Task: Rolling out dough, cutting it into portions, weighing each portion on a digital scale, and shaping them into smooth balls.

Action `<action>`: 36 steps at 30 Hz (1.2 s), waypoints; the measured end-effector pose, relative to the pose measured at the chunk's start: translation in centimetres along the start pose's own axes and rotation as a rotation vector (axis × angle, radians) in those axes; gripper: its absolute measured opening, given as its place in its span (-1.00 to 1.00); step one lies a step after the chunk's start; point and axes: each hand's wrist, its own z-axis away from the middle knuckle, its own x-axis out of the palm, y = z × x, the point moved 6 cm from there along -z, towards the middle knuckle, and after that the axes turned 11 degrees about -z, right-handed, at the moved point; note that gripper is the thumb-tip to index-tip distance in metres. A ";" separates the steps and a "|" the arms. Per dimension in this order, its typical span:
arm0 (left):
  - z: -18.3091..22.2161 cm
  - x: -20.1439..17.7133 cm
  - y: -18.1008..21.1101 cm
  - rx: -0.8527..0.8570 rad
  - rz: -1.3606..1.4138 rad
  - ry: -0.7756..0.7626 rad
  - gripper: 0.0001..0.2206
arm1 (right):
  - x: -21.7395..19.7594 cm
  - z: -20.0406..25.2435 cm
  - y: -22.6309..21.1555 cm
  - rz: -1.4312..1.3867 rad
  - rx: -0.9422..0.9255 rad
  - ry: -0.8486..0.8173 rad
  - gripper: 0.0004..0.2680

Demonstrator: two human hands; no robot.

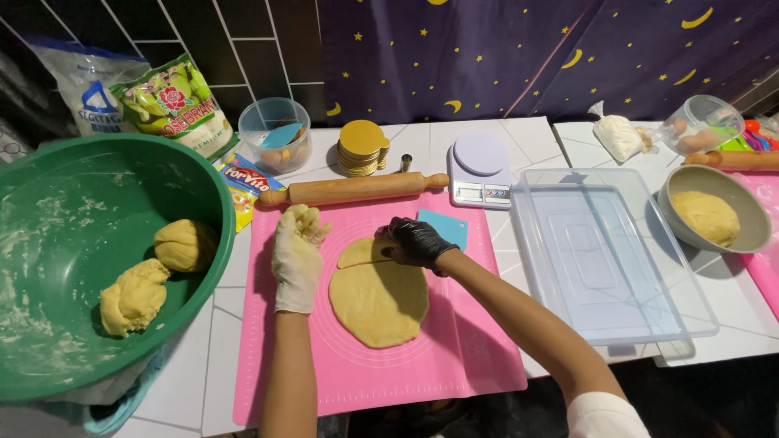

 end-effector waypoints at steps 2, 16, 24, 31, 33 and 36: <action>1.9 0.5 2.0 -0.011 0.063 0.000 -0.71 | 0.6 -0.9 0.2 0.072 0.071 -0.058 -0.67; 2.7 0.6 2.3 -0.034 0.074 0.020 -0.75 | -5.5 -0.6 -2.7 -0.479 0.405 -0.164 -0.79; 0.8 -1.4 -0.4 -0.020 0.060 0.017 -0.76 | -6.1 -1.1 4.2 -0.300 0.324 0.229 -0.85; 0.8 -0.6 -0.1 0.019 0.052 0.013 -0.75 | -9.0 7.3 17.3 0.039 0.754 0.554 -0.71; 0.7 -0.8 -0.2 0.025 0.061 0.032 -0.77 | -8.3 9.0 19.8 0.123 0.795 0.606 -0.73; 1.1 -0.9 0.0 0.025 0.075 0.040 -0.78 | -7.6 9.8 19.7 0.158 0.752 0.611 -0.69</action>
